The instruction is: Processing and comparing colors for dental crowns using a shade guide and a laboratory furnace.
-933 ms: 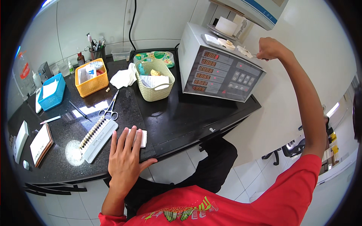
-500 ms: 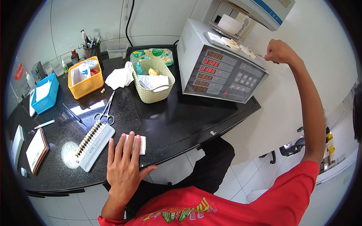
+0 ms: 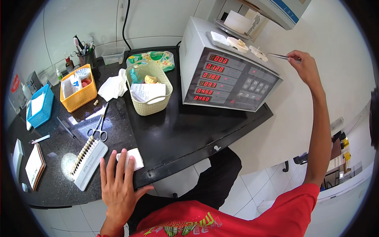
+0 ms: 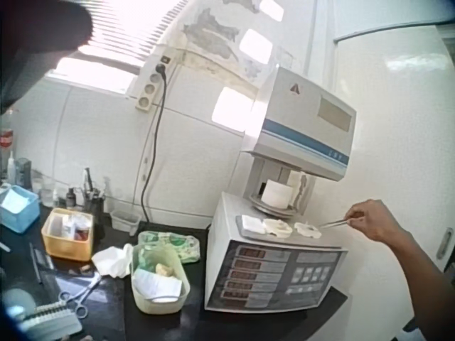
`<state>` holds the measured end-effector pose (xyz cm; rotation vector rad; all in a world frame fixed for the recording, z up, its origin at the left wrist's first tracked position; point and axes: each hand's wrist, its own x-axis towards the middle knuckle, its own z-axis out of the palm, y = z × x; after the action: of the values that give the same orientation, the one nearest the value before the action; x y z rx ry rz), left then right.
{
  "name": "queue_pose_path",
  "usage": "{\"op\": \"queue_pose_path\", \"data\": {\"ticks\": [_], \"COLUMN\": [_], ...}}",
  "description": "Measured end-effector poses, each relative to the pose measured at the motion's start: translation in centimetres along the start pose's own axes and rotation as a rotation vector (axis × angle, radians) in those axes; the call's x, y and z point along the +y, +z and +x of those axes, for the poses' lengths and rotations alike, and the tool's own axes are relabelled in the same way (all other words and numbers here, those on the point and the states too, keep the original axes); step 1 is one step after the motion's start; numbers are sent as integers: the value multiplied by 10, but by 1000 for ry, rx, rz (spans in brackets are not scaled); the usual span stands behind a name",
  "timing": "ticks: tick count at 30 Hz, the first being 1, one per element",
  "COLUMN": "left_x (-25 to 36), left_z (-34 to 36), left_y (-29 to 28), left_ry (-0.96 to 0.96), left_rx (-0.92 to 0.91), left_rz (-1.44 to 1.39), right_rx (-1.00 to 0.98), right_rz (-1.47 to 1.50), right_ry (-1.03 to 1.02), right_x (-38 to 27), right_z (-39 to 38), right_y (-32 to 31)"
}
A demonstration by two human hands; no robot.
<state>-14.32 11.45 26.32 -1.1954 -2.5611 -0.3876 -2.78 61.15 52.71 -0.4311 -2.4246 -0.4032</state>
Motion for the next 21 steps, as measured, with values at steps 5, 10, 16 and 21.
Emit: {"op": "queue_pose_path", "data": {"ticks": [5, 10, 16, 21], "left_x": [3, 6, 8, 7], "left_z": [2, 5, 6, 6], "left_y": [-2, 1, 1, 2], "left_ry": [-35, -56, -59, -55], "left_rx": [-58, -62, -67, -66], "left_rz": [35, 74, 112, 126], "right_rx": [27, 61, 66, 47], "right_rz": [143, 290, 313, 349], "right_ry": [328, 382, 377, 360], "right_x": [-6, 13, 17, 22], "right_z": [-19, -24, -22, -18], "right_y": [15, 32, 43, 49]}}
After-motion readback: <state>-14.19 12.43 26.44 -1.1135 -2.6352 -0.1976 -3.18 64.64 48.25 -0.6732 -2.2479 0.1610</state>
